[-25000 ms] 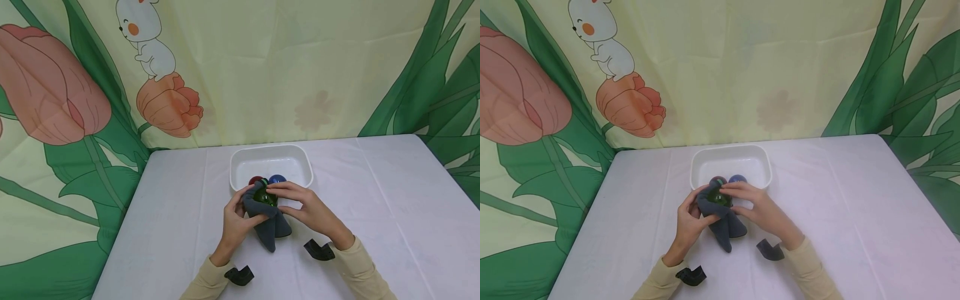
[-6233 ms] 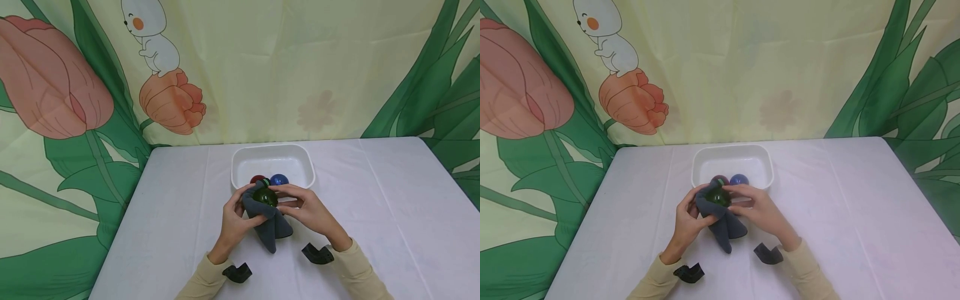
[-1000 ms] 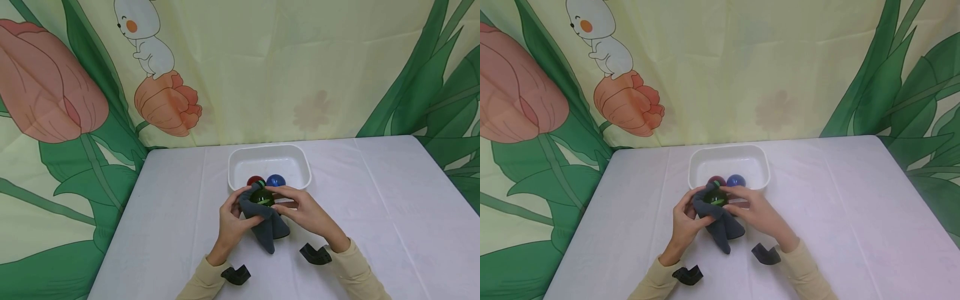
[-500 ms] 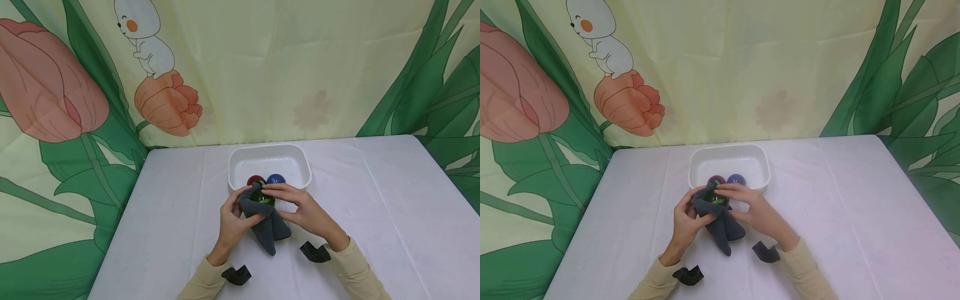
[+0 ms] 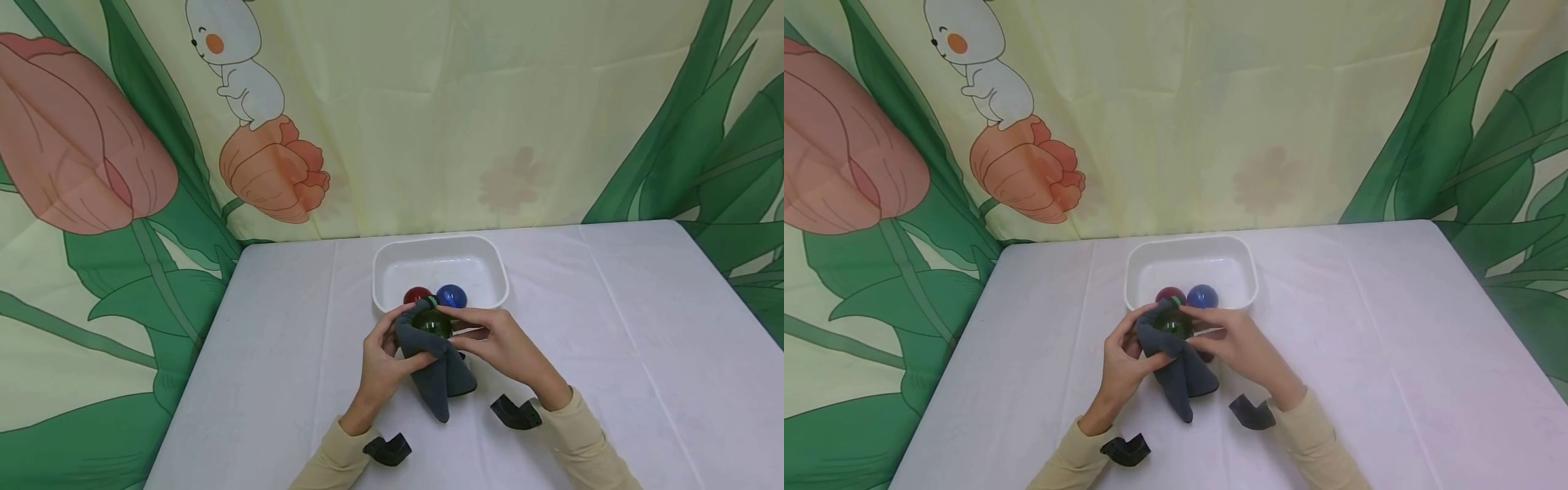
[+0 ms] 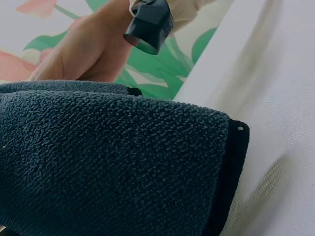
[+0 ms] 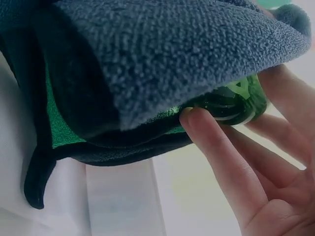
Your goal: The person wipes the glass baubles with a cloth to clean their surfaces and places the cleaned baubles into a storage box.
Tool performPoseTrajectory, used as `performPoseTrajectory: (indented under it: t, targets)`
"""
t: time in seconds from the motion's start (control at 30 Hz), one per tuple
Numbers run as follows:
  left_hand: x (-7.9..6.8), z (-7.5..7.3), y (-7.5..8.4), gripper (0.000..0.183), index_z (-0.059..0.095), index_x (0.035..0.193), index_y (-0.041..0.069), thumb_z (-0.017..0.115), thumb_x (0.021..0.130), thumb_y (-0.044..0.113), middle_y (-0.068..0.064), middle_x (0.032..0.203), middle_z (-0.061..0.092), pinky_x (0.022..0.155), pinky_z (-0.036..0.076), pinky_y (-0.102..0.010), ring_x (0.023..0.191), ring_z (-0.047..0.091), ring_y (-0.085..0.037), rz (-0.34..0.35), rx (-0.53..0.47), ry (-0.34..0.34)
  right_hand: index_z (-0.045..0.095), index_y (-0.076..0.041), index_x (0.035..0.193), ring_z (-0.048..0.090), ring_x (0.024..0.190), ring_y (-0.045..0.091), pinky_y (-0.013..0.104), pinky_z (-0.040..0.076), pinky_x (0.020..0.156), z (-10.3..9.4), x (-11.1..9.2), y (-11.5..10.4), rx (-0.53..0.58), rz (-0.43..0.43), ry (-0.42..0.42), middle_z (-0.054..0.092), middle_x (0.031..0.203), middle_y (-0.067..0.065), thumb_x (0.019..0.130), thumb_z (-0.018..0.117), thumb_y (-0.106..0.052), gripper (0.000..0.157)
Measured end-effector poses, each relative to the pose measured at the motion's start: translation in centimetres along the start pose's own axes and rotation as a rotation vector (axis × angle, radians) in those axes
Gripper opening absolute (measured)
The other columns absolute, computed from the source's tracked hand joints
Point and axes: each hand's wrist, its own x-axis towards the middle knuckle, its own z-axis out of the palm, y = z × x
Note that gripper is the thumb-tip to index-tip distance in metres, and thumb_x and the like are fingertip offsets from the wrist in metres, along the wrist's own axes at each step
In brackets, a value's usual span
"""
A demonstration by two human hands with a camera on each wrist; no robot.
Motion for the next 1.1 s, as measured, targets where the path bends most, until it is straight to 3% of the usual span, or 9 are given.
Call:
performPoseTrajectory:
  t: [0.13,0.33,0.5,0.6,0.9,1.1]
  targets:
    - [0.06,-0.09,-0.13,0.068,0.053,0.138,0.004,0.084,0.081,0.021,-0.022,0.130,0.061,0.097,0.053,-0.026,0.114,0.063,-0.016,0.010,0.000,0.000,0.058,-0.001,0.136,0.070,0.105,0.026,0.033,0.060,0.084,-0.03,0.07,0.01,0.006,0.018,-0.011,0.063,0.131,0.019,0.088,0.072,-0.003,0.050]
    - [0.12,-0.20,0.02,0.066,0.053,0.137,0.004,0.084,0.080,0.016,-0.022,0.128,0.062,0.096,0.053,-0.025,0.114,0.064,-0.016,0.007,-0.004,0.018,0.054,-0.007,0.141,0.063,0.118,0.022,0.036,0.056,0.093,-0.18,0.14,-0.07,-0.039,-0.072,-0.039,0.058,0.140,0.012,0.085,0.074,0.002,0.060]
    - [0.19,-0.28,0.14,0.065,0.054,0.137,0.003,0.084,0.080,0.015,-0.023,0.127,0.063,0.096,0.054,-0.025,0.113,0.065,-0.015,0.003,-0.009,0.037,0.060,-0.010,0.137,0.056,0.128,0.020,0.021,0.050,0.100,-0.08,0.21,0.02,-0.108,-0.232,0.009,0.057,0.140,0.009,0.082,0.077,0.005,0.059]
    - [0.19,-0.28,0.12,0.065,0.054,0.137,0.003,0.084,0.081,0.016,-0.024,0.127,0.063,0.097,0.053,-0.026,0.113,0.065,-0.016,0.000,-0.006,0.041,0.064,-0.011,0.133,0.053,0.132,0.020,0.016,0.046,0.101,0.01,0.28,0.13,-0.144,-0.274,0.026,0.058,0.139,0.008,0.080,0.078,0.004,0.056]
    - [0.09,-0.11,0.24,0.067,0.053,0.137,0.002,0.085,0.080,0.018,-0.023,0.131,0.061,0.100,0.051,-0.028,0.117,0.063,-0.016,-0.028,-0.024,0.046,0.063,-0.007,0.132,0.058,0.125,0.022,0.019,0.050,0.098,0.08,0.24,0.26,-0.142,-0.279,0.033,0.060,0.135,0.011,0.081,0.076,0.005,0.054]
    - [-0.01,-0.05,0.23,0.067,0.053,0.138,0.002,0.085,0.079,0.013,-0.023,0.132,0.060,0.103,0.050,-0.028,0.117,0.063,-0.017,-0.024,-0.011,0.022,0.059,-0.001,0.134,0.065,0.115,0.017,0.033,0.059,0.087,0.02,0.09,0.27,-0.002,-0.162,0.001,0.061,0.132,0.016,0.087,0.071,0.003,0.049]
